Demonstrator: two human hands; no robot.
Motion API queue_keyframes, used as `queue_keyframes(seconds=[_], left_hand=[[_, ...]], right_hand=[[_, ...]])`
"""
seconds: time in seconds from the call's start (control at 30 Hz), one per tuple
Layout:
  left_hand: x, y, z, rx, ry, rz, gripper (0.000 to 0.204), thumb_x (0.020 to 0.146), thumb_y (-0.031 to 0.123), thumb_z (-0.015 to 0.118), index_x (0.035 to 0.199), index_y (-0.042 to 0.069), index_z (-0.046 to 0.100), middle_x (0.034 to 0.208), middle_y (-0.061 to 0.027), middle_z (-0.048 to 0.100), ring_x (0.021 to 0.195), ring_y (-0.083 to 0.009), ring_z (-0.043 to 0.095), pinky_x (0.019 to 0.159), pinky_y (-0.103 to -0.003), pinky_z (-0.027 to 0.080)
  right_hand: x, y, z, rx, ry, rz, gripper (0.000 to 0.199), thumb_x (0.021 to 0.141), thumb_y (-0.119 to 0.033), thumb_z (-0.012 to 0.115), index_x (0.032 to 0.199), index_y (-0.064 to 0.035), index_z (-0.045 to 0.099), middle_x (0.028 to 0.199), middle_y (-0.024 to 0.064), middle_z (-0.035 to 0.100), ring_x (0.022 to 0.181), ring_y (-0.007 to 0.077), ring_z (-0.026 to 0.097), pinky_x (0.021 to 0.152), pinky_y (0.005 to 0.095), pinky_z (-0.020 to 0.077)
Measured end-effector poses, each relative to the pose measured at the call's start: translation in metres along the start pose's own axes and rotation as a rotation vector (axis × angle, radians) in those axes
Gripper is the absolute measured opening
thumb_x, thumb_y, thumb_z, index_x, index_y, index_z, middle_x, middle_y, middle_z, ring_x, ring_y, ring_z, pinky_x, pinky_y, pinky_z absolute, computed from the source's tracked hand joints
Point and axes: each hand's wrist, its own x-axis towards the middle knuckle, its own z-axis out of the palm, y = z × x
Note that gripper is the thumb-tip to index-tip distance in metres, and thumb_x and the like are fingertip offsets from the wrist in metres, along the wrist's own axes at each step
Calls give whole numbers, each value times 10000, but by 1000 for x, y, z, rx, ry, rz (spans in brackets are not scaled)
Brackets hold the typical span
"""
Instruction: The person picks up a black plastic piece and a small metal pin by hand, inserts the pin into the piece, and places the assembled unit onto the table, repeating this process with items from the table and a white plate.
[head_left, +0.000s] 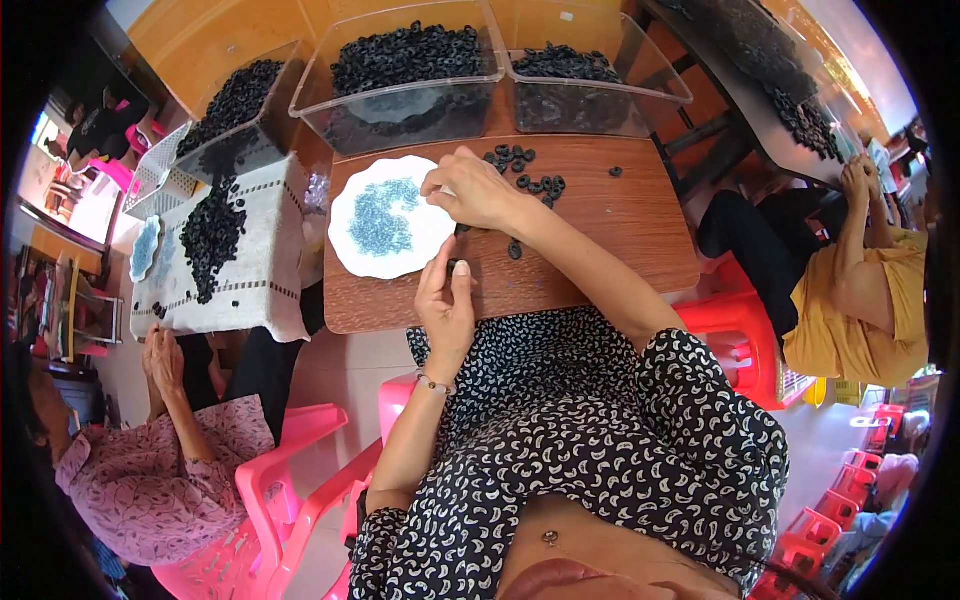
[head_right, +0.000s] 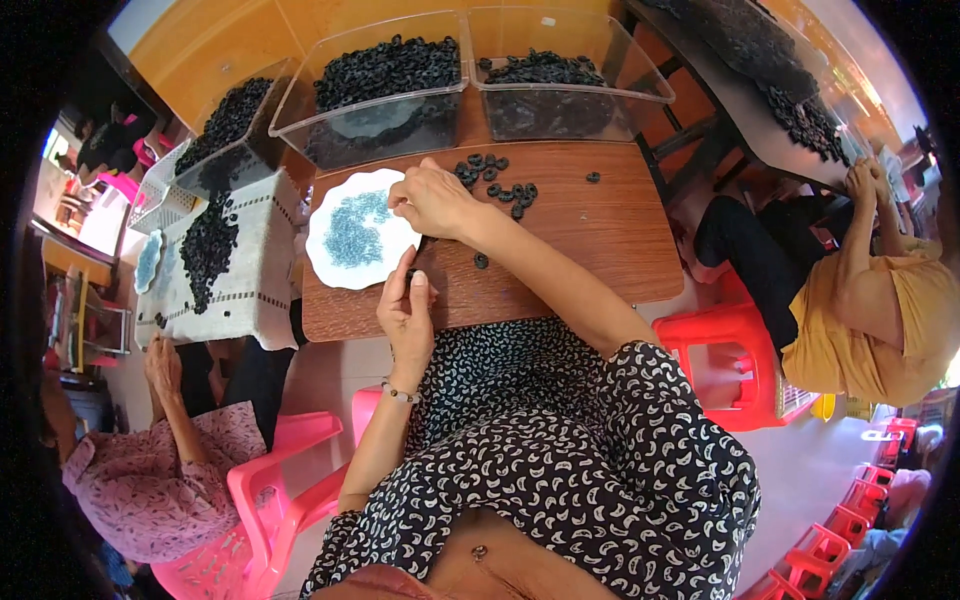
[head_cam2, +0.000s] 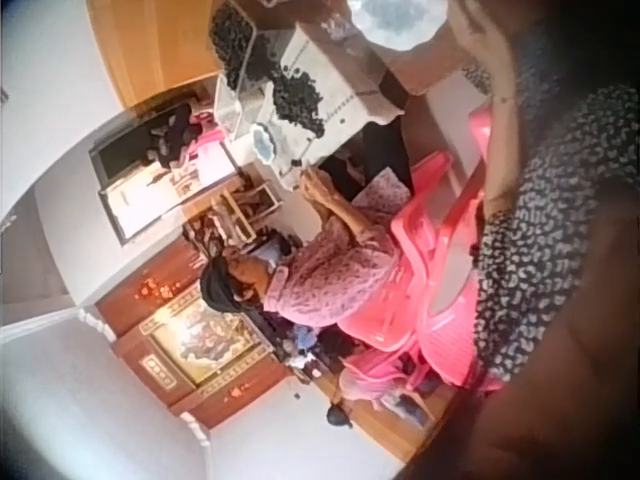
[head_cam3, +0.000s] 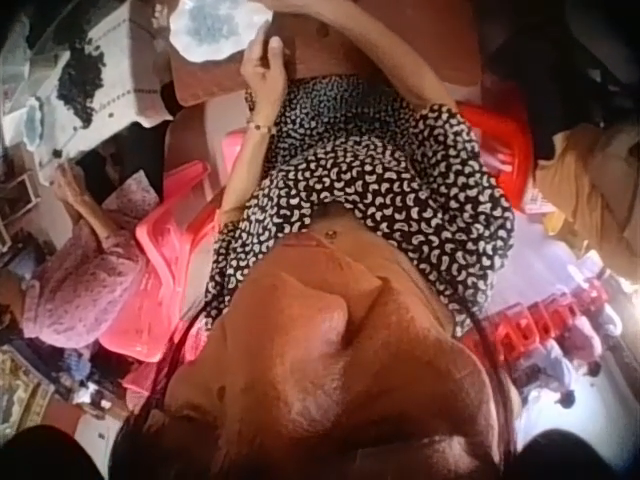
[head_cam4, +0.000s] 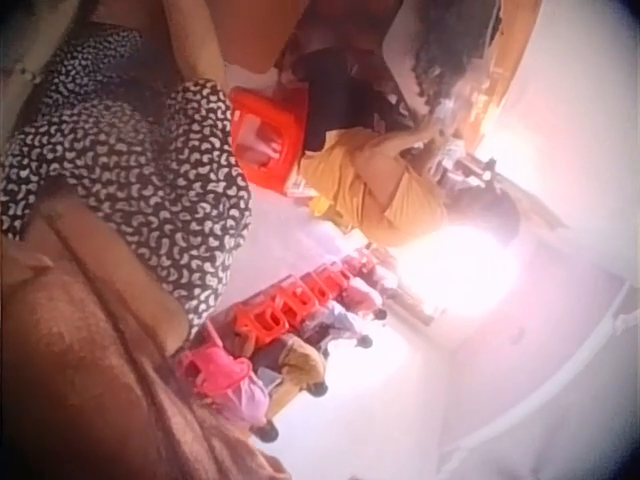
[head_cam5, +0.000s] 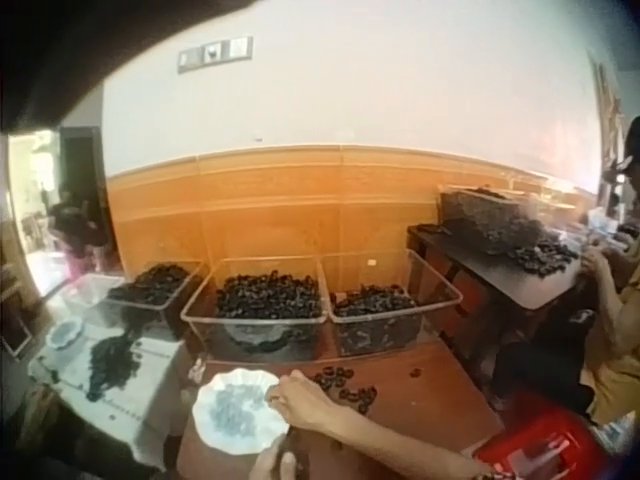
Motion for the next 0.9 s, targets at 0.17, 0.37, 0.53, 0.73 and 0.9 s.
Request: queue_keyframes(seconds=[0.17, 0.37, 0.53, 0.73, 0.9], left_hand=[[-3, 4, 4, -65, 7, -36, 430, 1027, 139, 629, 1429, -2, 571, 1008, -49, 691, 768, -70, 588, 691, -230, 497], [-5, 8, 4, -142, -20, -63, 403, 1023, 114, 638, 1406, 0, 594, 1051, -54, 735, 748, -48, 583, 667, -209, 501], [0, 9, 5, -125, -61, -47, 368, 1026, 117, 634, 1374, -2, 624, 1042, -51, 722, 743, -51, 592, 668, -207, 499], [6, 15, 1, -149, -76, -70, 374, 1029, 127, 632, 1383, 5, 621, 1038, -48, 713, 745, -58, 596, 681, -212, 502], [0, 27, -3, -26, -111, -43, 349, 1023, 57, 576, 1362, -8, 632, 1045, -62, 749, 744, -54, 608, 689, -218, 536]], right_hand=[[20, -1, 10, -132, -100, 39, 152, 842, -149, 752, 983, -96, 770, 936, 134, 680, 988, 347, 582, 889, 449, 488], [20, -1, 20, -166, -99, 57, 107, 839, -132, 741, 933, -83, 754, 960, 154, 680, 993, 358, 578, 879, 455, 487], [14, 8, 19, -112, -2, -1, 101, 871, -132, 716, 932, -52, 722, 908, 142, 690, 946, 353, 600, 847, 455, 493], [-11, -7, -24, 329, 40, 90, 131, 907, -145, 691, 948, -20, 695, 768, 133, 678, 781, 295, 642, 696, 412, 511], [-53, -12, -39, 285, 215, 13, 146, 916, -200, 715, 932, -58, 686, 815, 82, 664, 708, 198, 604, 648, 340, 495]])
